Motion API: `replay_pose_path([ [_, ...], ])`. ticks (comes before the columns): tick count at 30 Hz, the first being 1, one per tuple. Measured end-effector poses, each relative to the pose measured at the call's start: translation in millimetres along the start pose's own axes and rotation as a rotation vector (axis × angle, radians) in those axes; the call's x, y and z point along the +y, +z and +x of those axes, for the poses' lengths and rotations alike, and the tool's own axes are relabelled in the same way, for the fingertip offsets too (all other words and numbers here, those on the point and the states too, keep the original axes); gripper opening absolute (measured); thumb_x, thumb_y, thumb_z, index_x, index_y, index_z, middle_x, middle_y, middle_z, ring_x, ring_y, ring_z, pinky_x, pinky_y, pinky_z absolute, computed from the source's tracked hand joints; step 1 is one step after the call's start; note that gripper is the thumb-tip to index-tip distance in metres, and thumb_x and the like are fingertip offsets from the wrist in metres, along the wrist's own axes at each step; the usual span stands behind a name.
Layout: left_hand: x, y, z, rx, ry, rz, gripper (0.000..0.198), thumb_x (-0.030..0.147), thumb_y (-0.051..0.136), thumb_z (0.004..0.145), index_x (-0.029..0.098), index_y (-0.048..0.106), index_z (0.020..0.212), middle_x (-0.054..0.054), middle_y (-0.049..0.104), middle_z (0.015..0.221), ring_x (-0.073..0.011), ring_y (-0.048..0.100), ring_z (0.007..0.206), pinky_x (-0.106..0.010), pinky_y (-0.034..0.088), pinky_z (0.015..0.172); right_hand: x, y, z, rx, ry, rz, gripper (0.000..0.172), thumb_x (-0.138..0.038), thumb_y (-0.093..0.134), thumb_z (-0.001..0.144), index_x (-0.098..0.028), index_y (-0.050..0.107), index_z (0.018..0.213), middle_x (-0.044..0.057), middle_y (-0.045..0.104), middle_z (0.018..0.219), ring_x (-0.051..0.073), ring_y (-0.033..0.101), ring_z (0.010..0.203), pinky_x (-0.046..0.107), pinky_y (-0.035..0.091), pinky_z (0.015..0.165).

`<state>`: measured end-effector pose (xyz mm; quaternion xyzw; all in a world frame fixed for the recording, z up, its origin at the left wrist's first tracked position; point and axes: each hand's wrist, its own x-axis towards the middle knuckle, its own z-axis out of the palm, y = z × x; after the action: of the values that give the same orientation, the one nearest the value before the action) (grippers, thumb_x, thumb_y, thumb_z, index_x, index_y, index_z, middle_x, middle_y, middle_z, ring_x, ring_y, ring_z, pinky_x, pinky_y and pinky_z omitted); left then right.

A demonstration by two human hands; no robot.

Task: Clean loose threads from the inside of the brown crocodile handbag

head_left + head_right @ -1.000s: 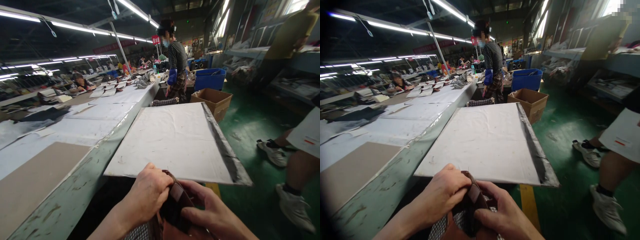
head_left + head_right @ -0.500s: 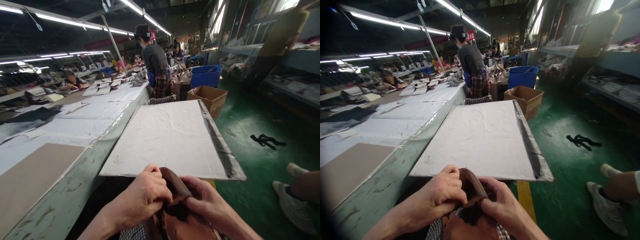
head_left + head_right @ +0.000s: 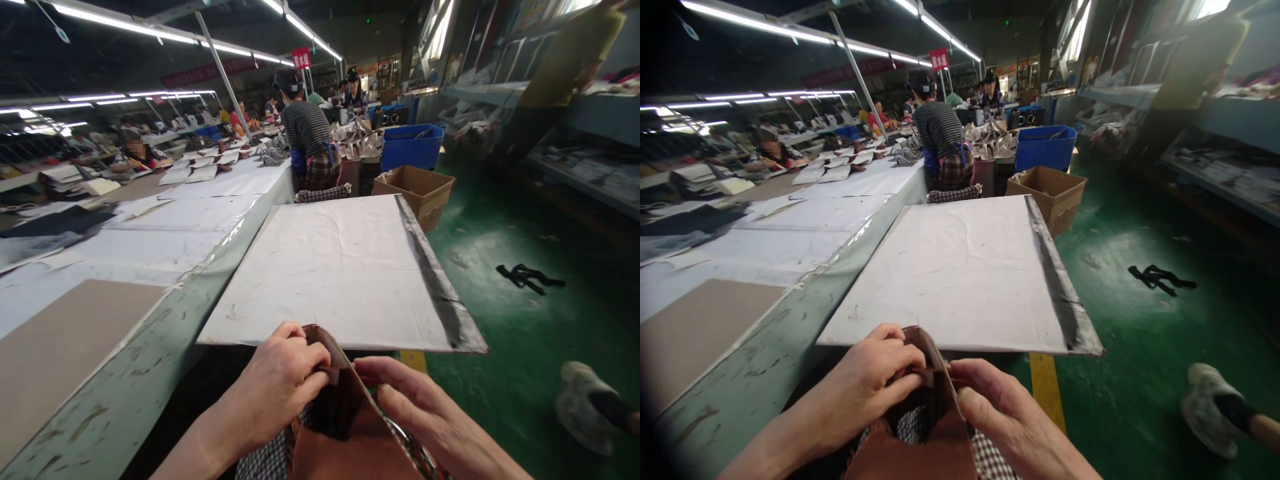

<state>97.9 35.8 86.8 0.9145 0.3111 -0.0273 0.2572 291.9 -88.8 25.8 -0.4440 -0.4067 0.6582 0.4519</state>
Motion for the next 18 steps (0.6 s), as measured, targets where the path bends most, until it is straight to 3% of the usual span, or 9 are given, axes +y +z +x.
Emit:
replay_pose_path([
  [4, 1.8, 3.0, 1.5, 0.03, 0.018, 0.017, 0.015, 0.017, 0.055, 0.091, 0.02, 0.062, 0.078, 0.0, 0.061, 0.078, -0.0219, 0.044, 0.09, -0.034, 0.036, 0.081, -12.4, 13.0, -4.9, 0.098, 0.053, -0.127, 0.047, -0.055, 0.053, 0.093, -0.024, 0.057, 0.129, 0.006, 0.064, 0.12, 0.024, 0.06, 0.112, 0.038, 0.047, 0.099],
  [10, 5.6, 2.6, 3.4, 0.028, 0.034, 0.017, 0.018, 0.014, 0.055, 0.09, 0.02, 0.061, 0.075, 0.0, 0.059, 0.072, -0.0213, 0.044, 0.087, -0.034, 0.036, 0.081, -11.8, 19.4, 3.7, -0.009, 0.028, 0.053, 0.058, -0.039, 0.072, 0.081, -0.02, 0.055, 0.132, 0.01, 0.061, 0.127, 0.026, 0.059, 0.112, 0.038, 0.046, 0.099],
  [14, 4.1, 5.0, 4.9, 0.076, 0.083, -0.007, 0.021, 0.009, 0.054, 0.09, 0.019, 0.061, 0.073, 0.002, 0.057, 0.069, -0.0194, 0.046, 0.084, -0.034, 0.035, 0.084, -2.5, 11.5, 3.7, -0.049, -0.012, 0.062, 0.059, -0.035, 0.07, 0.085, -0.02, 0.05, 0.139, 0.01, 0.059, 0.13, 0.025, 0.057, 0.117, 0.038, 0.045, 0.102],
  [18, 0.5, 10.2, 3.8, 0.102, 0.176, -0.026, 0.026, 0.007, 0.047, 0.093, 0.017, 0.06, 0.072, 0.004, 0.055, 0.066, -0.0132, 0.048, 0.069, -0.036, 0.033, 0.09, 3.9, 9.3, 0.6, -0.009, -0.036, 0.08, 0.056, -0.037, 0.065, 0.089, -0.021, 0.048, 0.141, 0.009, 0.059, 0.13, 0.024, 0.056, 0.118, 0.036, 0.045, 0.101],
])
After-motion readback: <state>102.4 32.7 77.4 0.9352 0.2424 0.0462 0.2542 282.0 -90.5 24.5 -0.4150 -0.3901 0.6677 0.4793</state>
